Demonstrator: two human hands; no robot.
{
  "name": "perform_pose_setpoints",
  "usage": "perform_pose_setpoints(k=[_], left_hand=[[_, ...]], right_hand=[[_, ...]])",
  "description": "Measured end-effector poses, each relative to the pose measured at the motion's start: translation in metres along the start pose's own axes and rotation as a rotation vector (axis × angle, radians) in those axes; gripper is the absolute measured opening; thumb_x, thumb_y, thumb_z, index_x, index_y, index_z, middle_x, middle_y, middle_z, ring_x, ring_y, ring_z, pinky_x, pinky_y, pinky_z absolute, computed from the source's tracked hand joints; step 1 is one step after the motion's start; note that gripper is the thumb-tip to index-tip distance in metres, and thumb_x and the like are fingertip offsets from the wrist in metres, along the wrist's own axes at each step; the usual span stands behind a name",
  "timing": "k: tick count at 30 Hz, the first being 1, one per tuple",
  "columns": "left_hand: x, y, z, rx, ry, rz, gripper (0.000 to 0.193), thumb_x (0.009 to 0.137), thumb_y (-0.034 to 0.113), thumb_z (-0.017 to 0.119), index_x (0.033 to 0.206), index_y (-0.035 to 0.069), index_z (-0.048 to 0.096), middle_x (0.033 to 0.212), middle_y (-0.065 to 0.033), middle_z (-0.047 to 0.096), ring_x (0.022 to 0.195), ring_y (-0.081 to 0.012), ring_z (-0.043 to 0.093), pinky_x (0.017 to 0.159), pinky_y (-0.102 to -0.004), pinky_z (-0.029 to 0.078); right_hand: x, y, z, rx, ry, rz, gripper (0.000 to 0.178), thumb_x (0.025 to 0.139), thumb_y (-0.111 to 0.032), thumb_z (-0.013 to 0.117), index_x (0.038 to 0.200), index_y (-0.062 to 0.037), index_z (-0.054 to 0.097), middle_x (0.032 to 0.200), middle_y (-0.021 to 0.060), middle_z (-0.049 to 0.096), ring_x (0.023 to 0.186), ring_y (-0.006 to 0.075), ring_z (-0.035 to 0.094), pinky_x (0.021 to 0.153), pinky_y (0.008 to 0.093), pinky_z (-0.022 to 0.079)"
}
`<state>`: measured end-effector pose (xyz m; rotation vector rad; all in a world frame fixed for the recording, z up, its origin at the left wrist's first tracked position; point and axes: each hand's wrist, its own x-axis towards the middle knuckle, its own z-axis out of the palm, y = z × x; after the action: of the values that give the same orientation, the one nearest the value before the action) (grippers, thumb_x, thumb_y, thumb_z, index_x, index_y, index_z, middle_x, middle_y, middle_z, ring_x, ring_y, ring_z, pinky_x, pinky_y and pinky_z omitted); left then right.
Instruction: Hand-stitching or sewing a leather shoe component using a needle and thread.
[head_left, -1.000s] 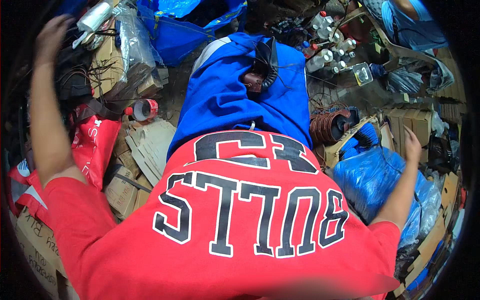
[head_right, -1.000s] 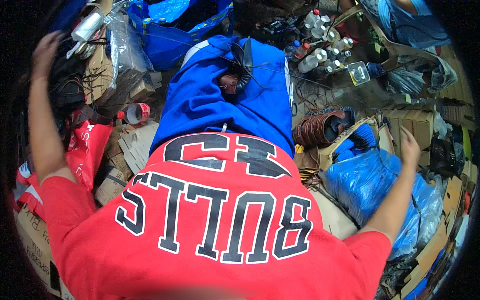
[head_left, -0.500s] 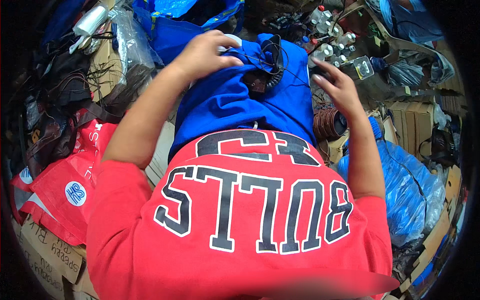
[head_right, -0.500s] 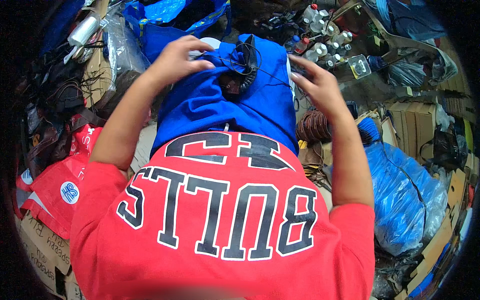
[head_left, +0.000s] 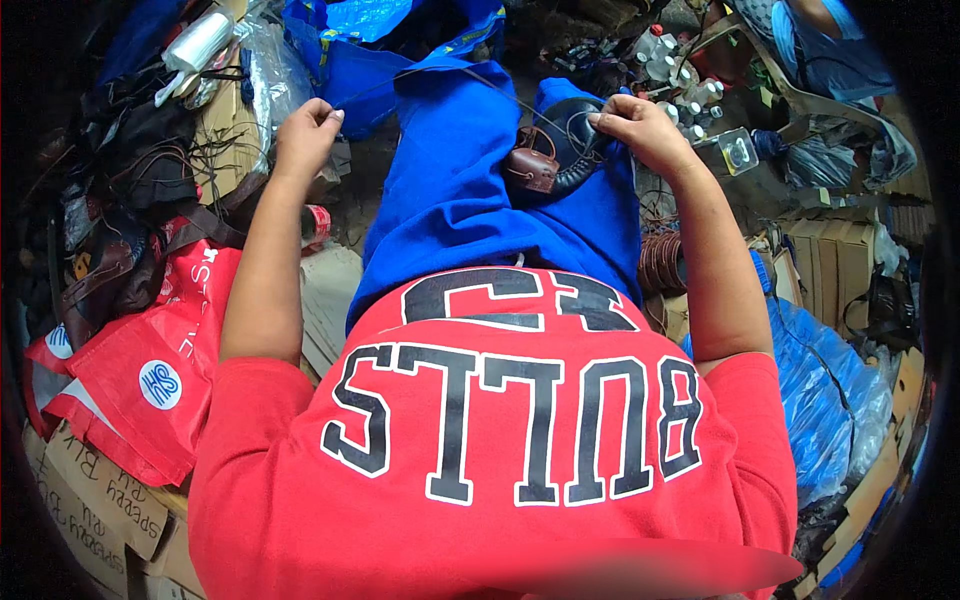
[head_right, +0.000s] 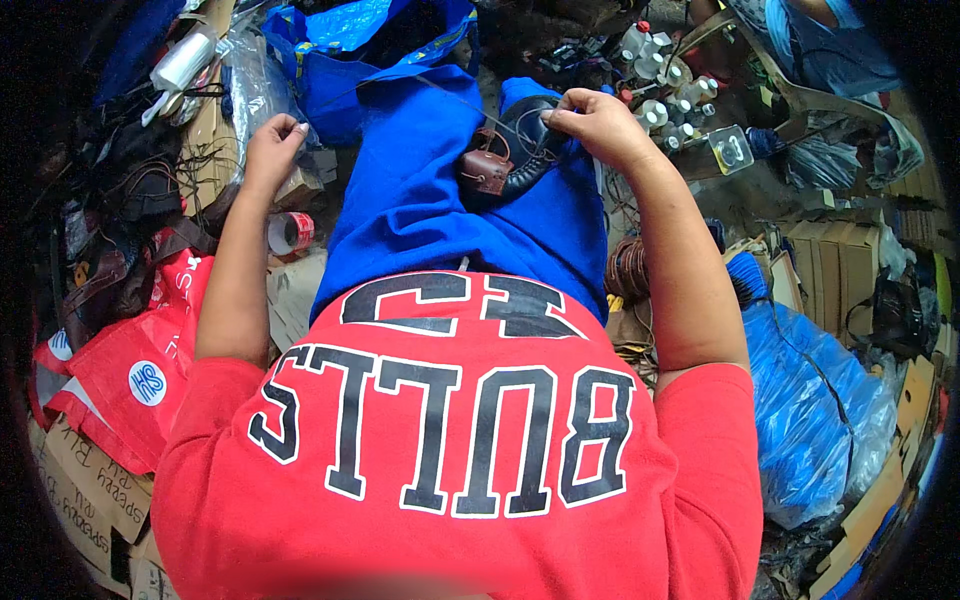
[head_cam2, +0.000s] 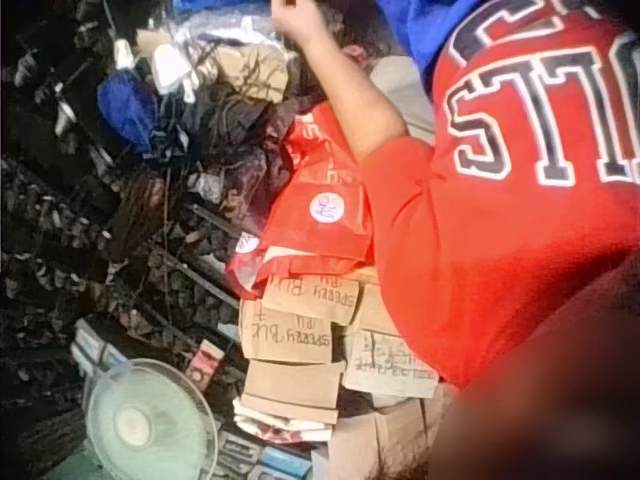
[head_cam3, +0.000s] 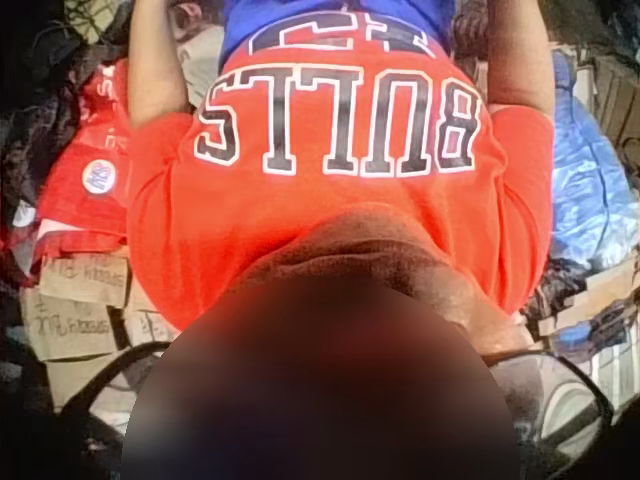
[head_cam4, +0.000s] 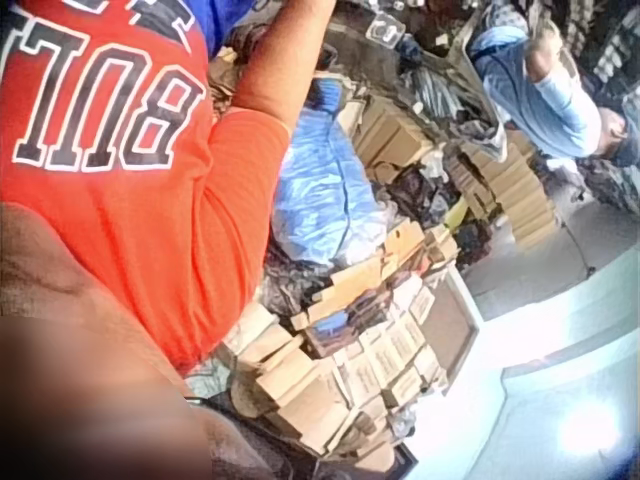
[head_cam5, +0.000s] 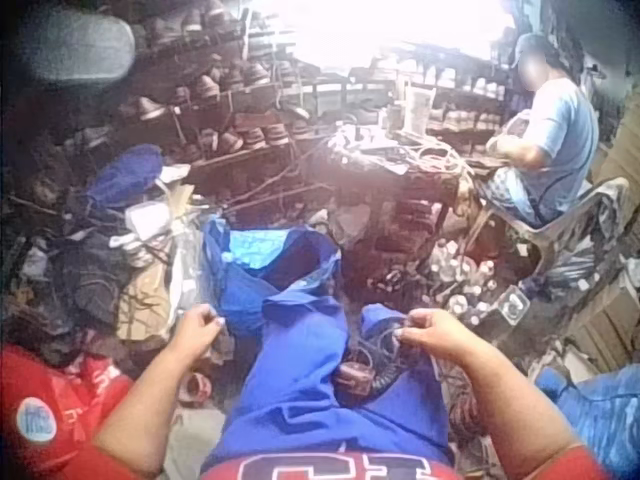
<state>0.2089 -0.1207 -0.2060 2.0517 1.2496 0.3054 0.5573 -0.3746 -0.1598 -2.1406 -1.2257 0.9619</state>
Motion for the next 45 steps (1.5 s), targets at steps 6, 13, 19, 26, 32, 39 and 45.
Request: perform_pose_setpoints(k=[6, 13, 19, 26, 32, 39, 45], left_hand=[[-0.016, 0.061, -0.006, -0.124, -0.016, 0.305, 0.049, 0.075, 0.021, 0.074, 0.117, 0.002, 0.057, 0.108, -0.0096, 0.061, 0.102, -0.0184, 0.056, 0.09, -0.0296, 0.043], [-0.029, 0.147, 0.088, 0.036, -0.302, 0.839, 0.05, 0.078, 0.015, 0.069, 0.125, 0.012, 0.054, 0.115, -0.0168, 0.06, 0.105, -0.0254, 0.06, 0.09, -0.0336, 0.045], [0.008, 0.094, 0.052, -0.146, -0.279, 0.478, 0.027, 0.082, 0.027, 0.065, 0.07, 0.004, 0.058, 0.063, -0.0012, 0.056, 0.06, -0.0132, 0.049, 0.054, -0.0298, 0.039], [-0.004, 0.043, -0.033, 0.254, 0.164, 0.468, 0.036, 0.081, 0.022, 0.067, 0.115, 0.01, 0.062, 0.106, -0.0106, 0.062, 0.104, -0.0223, 0.056, 0.093, -0.0307, 0.041], [-0.03, 0.14, 0.082, 0.068, -0.253, 0.873, 0.033, 0.071, 0.019, 0.074, 0.1, 0.006, 0.066, 0.104, -0.012, 0.061, 0.101, -0.0278, 0.058, 0.088, -0.0344, 0.046], [-0.033, 0.145, 0.096, -0.157, -0.437, 0.739, 0.013, 0.086, 0.013, 0.061, 0.087, 0.002, 0.055, 0.069, -0.0154, 0.05, 0.063, -0.0156, 0.048, 0.062, -0.0311, 0.044], [-0.036, 0.111, 0.029, 0.238, -0.119, 0.683, 0.012, 0.087, 0.013, 0.058, 0.09, 0.004, 0.051, 0.07, -0.0181, 0.051, 0.065, -0.0342, 0.053, 0.059, -0.0379, 0.042]], right_hand=[[-0.029, 0.017, 0.01, 0.463, 0.202, -0.219, 0.038, 0.086, -0.026, 0.066, 0.115, -0.0032, 0.058, 0.087, -0.0001, 0.058, 0.078, 0.0062, 0.05, 0.07, 0.0207, 0.041], [-0.064, 0.026, 0.036, 0.44, 0.041, 0.01, 0.023, 0.084, -0.028, 0.068, 0.08, -0.0069, 0.061, 0.067, -0.0089, 0.048, 0.061, 0.0015, 0.039, 0.054, 0.0195, 0.031], [-0.068, 0.048, 0.006, 0.69, 0.191, 0.046, 0.025, 0.082, -0.027, 0.065, 0.066, -0.0157, 0.05, 0.059, -0.0093, 0.035, 0.053, 0.0029, 0.031, 0.05, 0.0217, 0.023], [-0.079, 0.091, -0.016, 0.935, 0.194, 0.223, 0.028, 0.084, -0.025, 0.066, 0.068, -0.0169, 0.045, 0.06, -0.0095, 0.032, 0.05, 0.0028, 0.026, 0.048, 0.0199, 0.021], [-0.068, 0.085, -0.006, 0.655, 0.266, 0.138, 0.034, 0.081, -0.035, 0.07, 0.066, -0.0177, 0.045, 0.061, -0.0099, 0.035, 0.054, 0.0026, 0.029, 0.05, 0.0213, 0.024], [-0.075, 0.085, -0.003, 0.657, 0.327, 0.138, 0.035, 0.08, -0.028, 0.071, 0.064, -0.0165, 0.042, 0.06, -0.0095, 0.033, 0.055, 0.0025, 0.029, 0.05, 0.0214, 0.023], [-0.067, 0.087, -0.007, 0.691, 0.304, 0.102, 0.035, 0.08, -0.025, 0.071, 0.063, -0.0155, 0.041, 0.06, -0.0089, 0.035, 0.056, 0.0036, 0.029, 0.052, 0.0216, 0.022]])
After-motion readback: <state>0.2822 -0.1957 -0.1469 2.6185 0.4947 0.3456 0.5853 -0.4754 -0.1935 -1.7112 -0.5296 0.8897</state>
